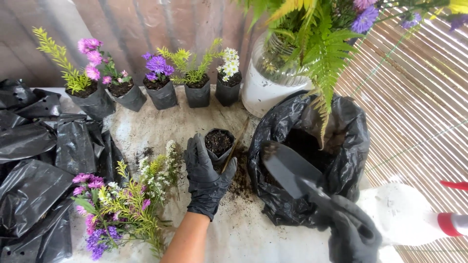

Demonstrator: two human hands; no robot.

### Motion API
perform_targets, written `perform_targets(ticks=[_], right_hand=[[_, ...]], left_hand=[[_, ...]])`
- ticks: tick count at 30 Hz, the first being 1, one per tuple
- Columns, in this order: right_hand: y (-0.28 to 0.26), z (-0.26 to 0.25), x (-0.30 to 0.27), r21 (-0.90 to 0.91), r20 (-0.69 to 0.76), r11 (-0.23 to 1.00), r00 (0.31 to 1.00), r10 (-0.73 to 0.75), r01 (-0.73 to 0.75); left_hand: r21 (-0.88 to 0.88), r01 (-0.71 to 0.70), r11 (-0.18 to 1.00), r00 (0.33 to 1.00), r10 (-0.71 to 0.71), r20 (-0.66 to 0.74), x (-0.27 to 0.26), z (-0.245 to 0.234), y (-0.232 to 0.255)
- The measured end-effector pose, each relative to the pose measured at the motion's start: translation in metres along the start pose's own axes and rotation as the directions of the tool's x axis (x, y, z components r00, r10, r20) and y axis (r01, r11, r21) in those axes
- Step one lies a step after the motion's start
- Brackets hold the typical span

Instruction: Filling a small plastic pot with soil using a trowel and planting white flowers.

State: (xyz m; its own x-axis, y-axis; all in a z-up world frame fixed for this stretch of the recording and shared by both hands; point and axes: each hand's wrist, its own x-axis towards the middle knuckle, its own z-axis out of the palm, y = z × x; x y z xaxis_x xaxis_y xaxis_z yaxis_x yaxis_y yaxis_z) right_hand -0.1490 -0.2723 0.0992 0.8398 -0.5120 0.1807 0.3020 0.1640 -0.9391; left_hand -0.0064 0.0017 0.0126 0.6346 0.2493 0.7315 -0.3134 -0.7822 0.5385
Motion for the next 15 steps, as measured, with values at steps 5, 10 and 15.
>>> perform_targets(ticks=[5,10,15], right_hand=[[-0.025,0.056,0.023,-0.273,0.286,0.951,0.932,0.224,-0.144],[-0.031,0.097,0.031,-0.228,0.348,0.966,0.917,0.196,-0.12],[-0.057,0.132,0.027,-0.398,0.523,0.886,0.852,0.009,0.236]], left_hand=[[-0.011,0.001,1.0,1.0,-0.001,-0.015,-0.003,0.002,-0.004],[-0.029,-0.112,0.993,0.993,0.111,-0.036,0.008,-0.013,0.006],[-0.013,-0.136,0.991,0.989,0.137,0.051,0.009,-0.023,0.009]])
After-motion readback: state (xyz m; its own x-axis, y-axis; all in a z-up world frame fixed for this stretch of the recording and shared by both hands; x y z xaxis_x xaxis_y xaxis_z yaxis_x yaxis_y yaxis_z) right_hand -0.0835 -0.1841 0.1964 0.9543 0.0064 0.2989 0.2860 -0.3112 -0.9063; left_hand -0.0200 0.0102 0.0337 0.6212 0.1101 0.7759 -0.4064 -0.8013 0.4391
